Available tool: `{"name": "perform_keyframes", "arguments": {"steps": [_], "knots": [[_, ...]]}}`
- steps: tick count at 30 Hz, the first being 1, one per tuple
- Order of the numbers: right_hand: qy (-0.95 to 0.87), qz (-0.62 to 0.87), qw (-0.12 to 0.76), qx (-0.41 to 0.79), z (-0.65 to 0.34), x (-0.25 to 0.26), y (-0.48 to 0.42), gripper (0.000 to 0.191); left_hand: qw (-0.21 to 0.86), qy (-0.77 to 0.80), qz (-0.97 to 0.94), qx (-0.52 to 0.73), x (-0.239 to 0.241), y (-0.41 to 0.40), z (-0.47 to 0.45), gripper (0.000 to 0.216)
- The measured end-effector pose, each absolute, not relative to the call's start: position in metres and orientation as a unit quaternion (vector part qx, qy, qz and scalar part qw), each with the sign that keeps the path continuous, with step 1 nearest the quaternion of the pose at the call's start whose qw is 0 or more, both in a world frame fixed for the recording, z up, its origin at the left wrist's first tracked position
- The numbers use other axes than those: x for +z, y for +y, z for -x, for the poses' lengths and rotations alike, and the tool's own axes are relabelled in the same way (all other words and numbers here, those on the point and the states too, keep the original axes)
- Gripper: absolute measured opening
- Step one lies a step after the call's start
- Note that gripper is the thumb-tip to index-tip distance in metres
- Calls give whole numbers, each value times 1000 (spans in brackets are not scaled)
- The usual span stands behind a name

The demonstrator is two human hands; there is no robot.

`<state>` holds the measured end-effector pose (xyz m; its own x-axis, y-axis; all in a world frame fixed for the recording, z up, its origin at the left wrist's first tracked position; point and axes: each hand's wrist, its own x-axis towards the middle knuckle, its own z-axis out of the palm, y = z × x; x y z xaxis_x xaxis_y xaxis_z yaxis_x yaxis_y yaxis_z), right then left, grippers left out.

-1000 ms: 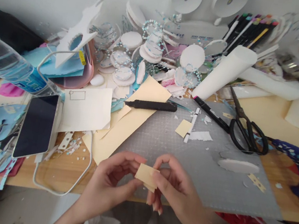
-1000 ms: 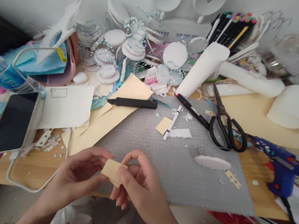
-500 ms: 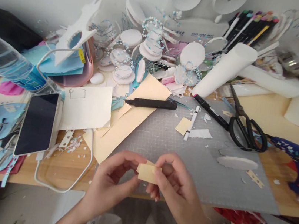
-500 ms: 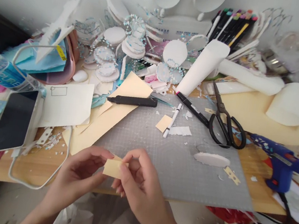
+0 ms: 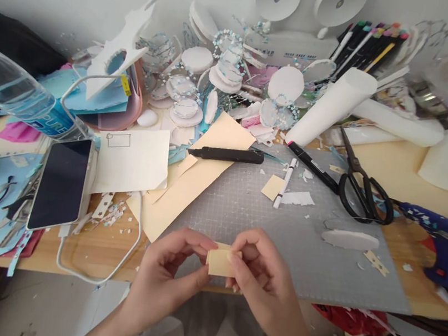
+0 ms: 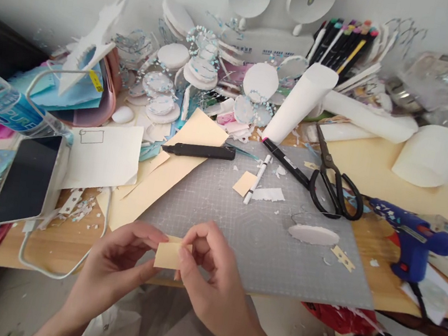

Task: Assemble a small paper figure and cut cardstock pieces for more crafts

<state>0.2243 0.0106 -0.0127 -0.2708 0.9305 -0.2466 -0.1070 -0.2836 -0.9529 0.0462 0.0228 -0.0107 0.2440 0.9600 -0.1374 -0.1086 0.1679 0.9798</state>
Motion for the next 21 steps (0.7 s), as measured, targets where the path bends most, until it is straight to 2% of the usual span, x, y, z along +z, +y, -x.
{"name": "perform_keyframes", "arguments": {"steps": [6,14,21], "knots": [[-463,449,412,644,-219,-15,6,10,622,452,-476,428,-9,16,-48,11],[-457,458,444,620,-215,-19,4,10,570,448,-522,449,-14,10,-47,23],[-470,463,450,601,-214,-26,4,9,619,428,-517,408,-6,17,-40,15]]}}
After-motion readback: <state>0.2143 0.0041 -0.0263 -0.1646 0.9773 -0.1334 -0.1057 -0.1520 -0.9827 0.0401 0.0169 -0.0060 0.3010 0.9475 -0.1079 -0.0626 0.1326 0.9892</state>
